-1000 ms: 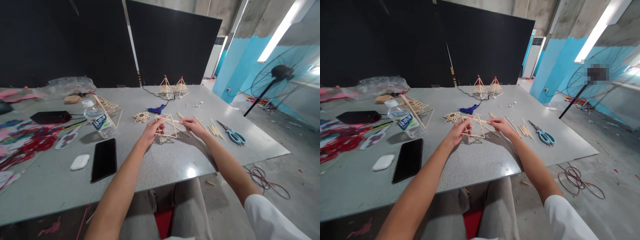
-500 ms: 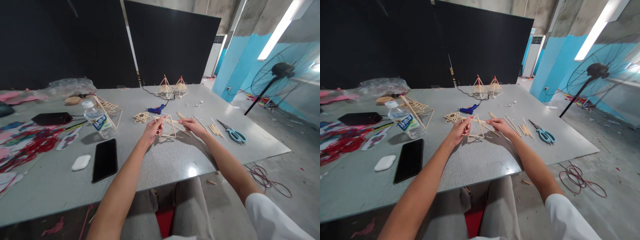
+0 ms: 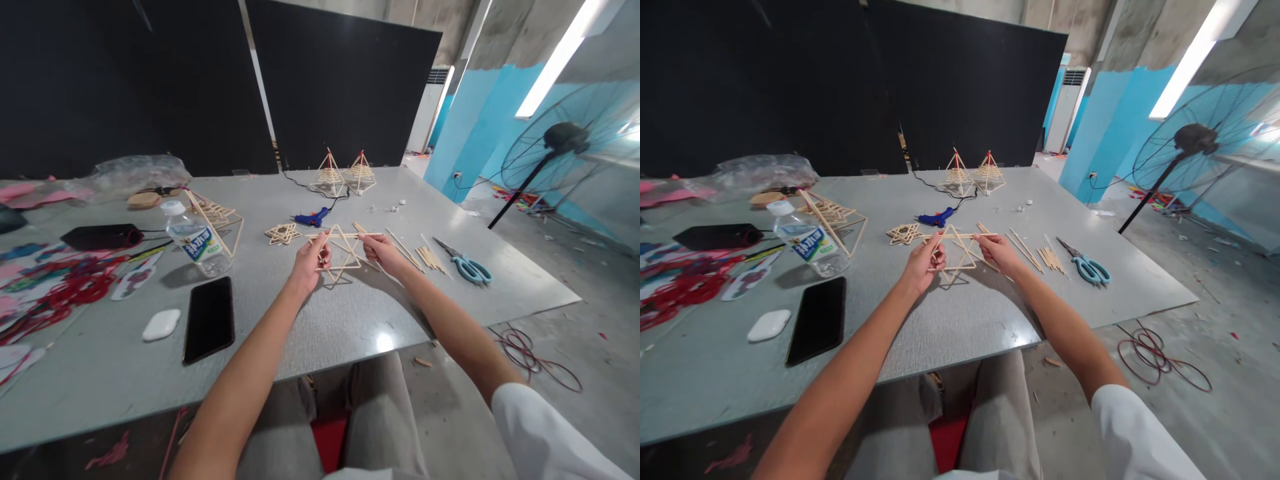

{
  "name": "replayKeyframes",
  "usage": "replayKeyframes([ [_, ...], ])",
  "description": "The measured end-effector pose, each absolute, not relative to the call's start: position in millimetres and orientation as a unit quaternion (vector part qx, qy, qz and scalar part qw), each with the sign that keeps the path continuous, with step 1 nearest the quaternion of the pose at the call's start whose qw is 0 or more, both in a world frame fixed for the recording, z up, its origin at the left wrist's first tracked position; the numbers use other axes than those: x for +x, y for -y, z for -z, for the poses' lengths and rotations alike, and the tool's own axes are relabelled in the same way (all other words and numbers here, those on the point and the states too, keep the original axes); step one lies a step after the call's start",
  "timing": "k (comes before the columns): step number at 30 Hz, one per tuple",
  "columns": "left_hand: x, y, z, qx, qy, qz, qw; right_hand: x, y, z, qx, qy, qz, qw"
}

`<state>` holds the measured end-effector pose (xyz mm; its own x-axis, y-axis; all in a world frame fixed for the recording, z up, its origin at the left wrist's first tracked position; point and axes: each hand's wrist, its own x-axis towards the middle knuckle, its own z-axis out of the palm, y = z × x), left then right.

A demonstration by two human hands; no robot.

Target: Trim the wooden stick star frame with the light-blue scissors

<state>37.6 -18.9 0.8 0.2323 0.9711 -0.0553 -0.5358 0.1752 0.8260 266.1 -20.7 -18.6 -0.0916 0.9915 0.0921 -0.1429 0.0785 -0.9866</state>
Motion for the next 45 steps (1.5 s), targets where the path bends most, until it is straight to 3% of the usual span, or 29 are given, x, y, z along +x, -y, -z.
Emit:
replayKeyframes([
  [24,47.2,33.3,-6.0,0.318,-0.303,-0.538,0.72,251.6,23.3,22.8,-0.391,0.447,-0.537,0.598],
  [31,27.3,40.5,-10.8,0.353,-0.201,-0.402,0.82,263.1,25.0,13.4,-0.367,0.457,-0.568,0.578],
  [38,26.7,28.6,-8.2,0.408,-0.209,-0.325,0.827,273.9,25.2,6.9,-0.353,0.461,-0.586,0.565],
  [42,31.4,30.0,-4.4,0.46,-0.243,-0.216,0.826,272.7,29.7,7.2,-0.35,0.483,-0.619,0.512],
  [45,38.0,40.9,-3.1,0.502,-0.218,-0.2,0.813,270.3,33.0,7.7,-0.342,0.505,-0.642,0.465],
])
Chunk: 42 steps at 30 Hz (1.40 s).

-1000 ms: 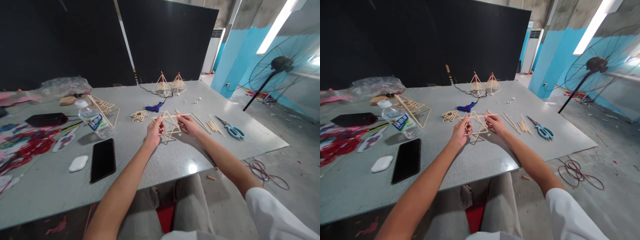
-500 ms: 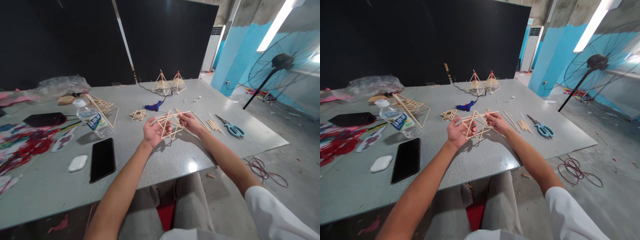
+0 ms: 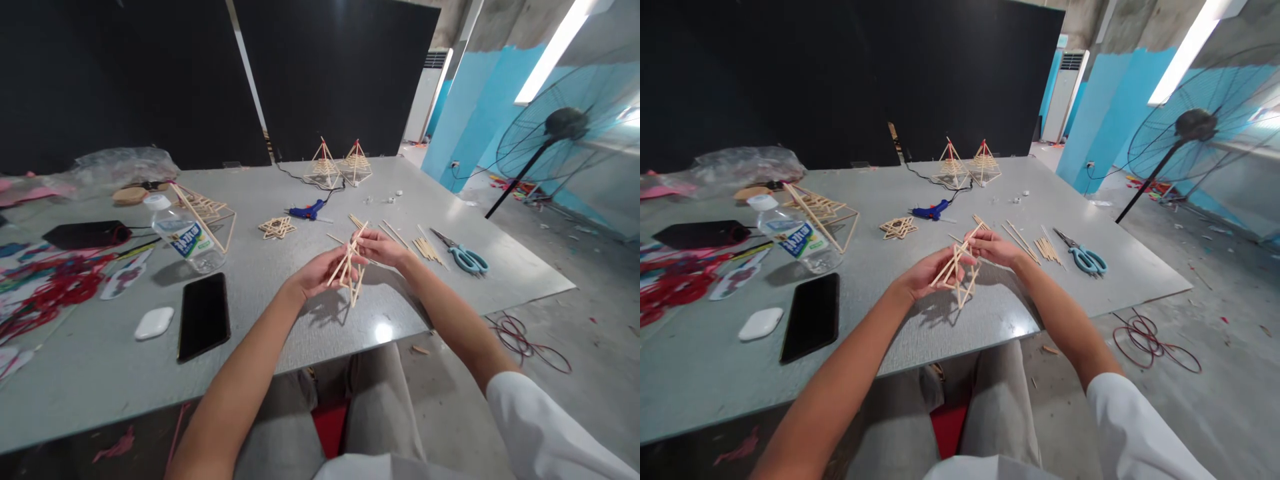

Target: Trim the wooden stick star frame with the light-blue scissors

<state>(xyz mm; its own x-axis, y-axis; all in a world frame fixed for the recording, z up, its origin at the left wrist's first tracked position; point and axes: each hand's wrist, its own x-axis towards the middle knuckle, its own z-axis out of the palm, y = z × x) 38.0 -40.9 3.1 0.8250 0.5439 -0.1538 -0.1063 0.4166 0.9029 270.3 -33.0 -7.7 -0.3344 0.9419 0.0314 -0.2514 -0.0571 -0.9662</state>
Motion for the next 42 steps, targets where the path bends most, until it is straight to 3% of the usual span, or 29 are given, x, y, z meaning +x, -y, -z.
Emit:
replayKeyframes([
  [4,45.0,53.7,-7.5,0.528,-0.208,-0.234,0.789,267.9,34.5,7.1,-0.334,0.519,-0.648,0.446],
  [9,49.6,57.5,-10.7,0.572,-0.253,-0.263,0.735,265.7,30.2,8.8,-0.342,0.516,-0.62,0.482],
  [14,52.4,54.9,-3.0,0.62,-0.362,-0.383,0.581,264.7,24.1,11.6,-0.373,0.507,-0.567,0.532],
  [20,48.3,54.1,3.9,0.657,-0.452,-0.431,0.423,251.3,32.3,10.7,-0.404,0.536,-0.546,0.501],
  [29,55.8,58.8,14.4,0.69,-0.456,-0.422,0.372,244.5,29.2,28.8,-0.463,0.533,-0.51,0.491],
  [34,43.9,45.6,3.0,0.673,-0.44,-0.484,0.346,260.9,18.7,27.3,-0.473,0.491,-0.514,0.52],
  [36,33.7,32.7,-1.7,0.6,-0.445,-0.552,0.37,267.4,15.9,24.1,-0.468,0.475,-0.517,0.537],
  [38,24.2,19.9,-4.2,0.475,-0.433,-0.605,0.47,271.8,14.4,20.8,-0.46,0.464,-0.518,0.551],
  [42,20.5,12.8,-0.5,0.452,-0.387,-0.478,0.645,271.7,14.9,16.9,-0.441,0.465,-0.517,0.567],
])
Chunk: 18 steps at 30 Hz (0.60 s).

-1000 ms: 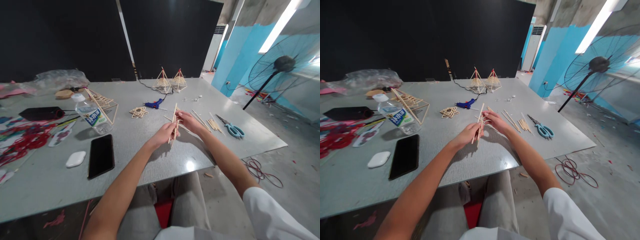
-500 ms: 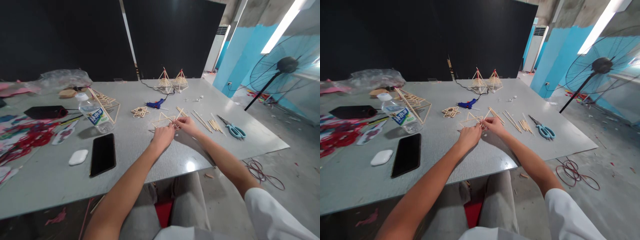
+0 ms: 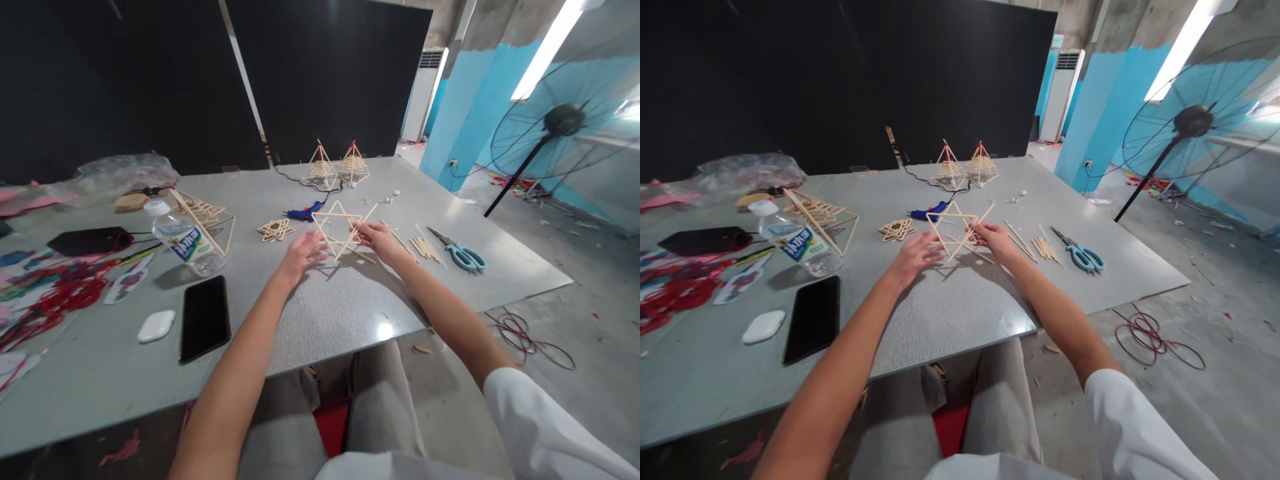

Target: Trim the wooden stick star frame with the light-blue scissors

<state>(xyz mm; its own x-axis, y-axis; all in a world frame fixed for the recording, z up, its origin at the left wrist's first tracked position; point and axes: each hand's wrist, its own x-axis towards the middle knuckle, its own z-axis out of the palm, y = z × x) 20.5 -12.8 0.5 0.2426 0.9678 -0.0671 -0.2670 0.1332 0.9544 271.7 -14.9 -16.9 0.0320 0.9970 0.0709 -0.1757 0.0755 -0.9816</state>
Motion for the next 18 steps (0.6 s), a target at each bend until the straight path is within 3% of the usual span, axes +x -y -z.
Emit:
replayKeyframes([
  [4,39.3,26.3,11.0,0.471,-0.342,-0.379,0.719,266.6,18.6,15.4,-0.429,0.488,-0.514,0.56],
  [18,51.3,30.5,27.4,0.485,-0.394,-0.377,0.683,269.7,22.9,11.9,-0.443,0.583,-0.491,0.473],
])
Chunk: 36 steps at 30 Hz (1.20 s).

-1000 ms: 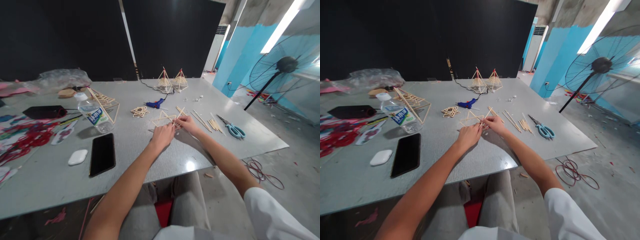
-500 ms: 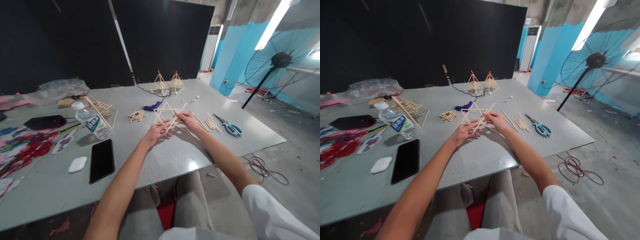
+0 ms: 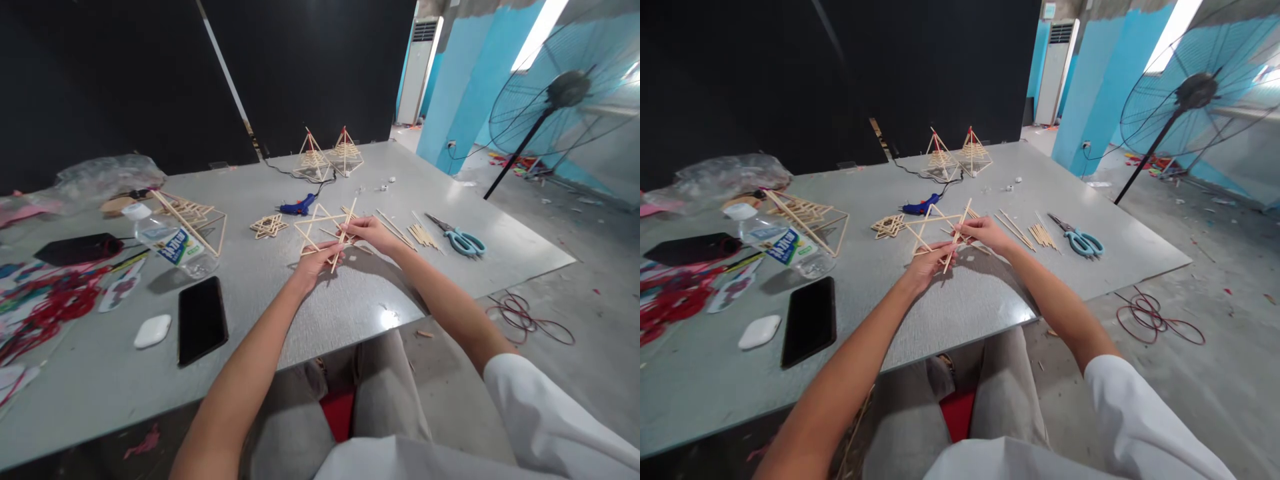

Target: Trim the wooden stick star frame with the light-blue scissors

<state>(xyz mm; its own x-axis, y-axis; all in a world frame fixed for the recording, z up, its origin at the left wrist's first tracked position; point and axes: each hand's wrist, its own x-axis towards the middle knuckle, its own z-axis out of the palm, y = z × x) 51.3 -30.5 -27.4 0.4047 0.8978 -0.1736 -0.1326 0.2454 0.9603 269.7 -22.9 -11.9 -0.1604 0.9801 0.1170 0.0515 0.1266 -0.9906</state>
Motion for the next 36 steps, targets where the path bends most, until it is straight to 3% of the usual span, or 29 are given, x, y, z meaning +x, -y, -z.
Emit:
replayKeyframes([
  [36,56.3,39.3,31.7,0.534,-0.338,-0.37,0.681,258.4,26.5,13.6,-0.435,0.582,-0.435,0.532],
])
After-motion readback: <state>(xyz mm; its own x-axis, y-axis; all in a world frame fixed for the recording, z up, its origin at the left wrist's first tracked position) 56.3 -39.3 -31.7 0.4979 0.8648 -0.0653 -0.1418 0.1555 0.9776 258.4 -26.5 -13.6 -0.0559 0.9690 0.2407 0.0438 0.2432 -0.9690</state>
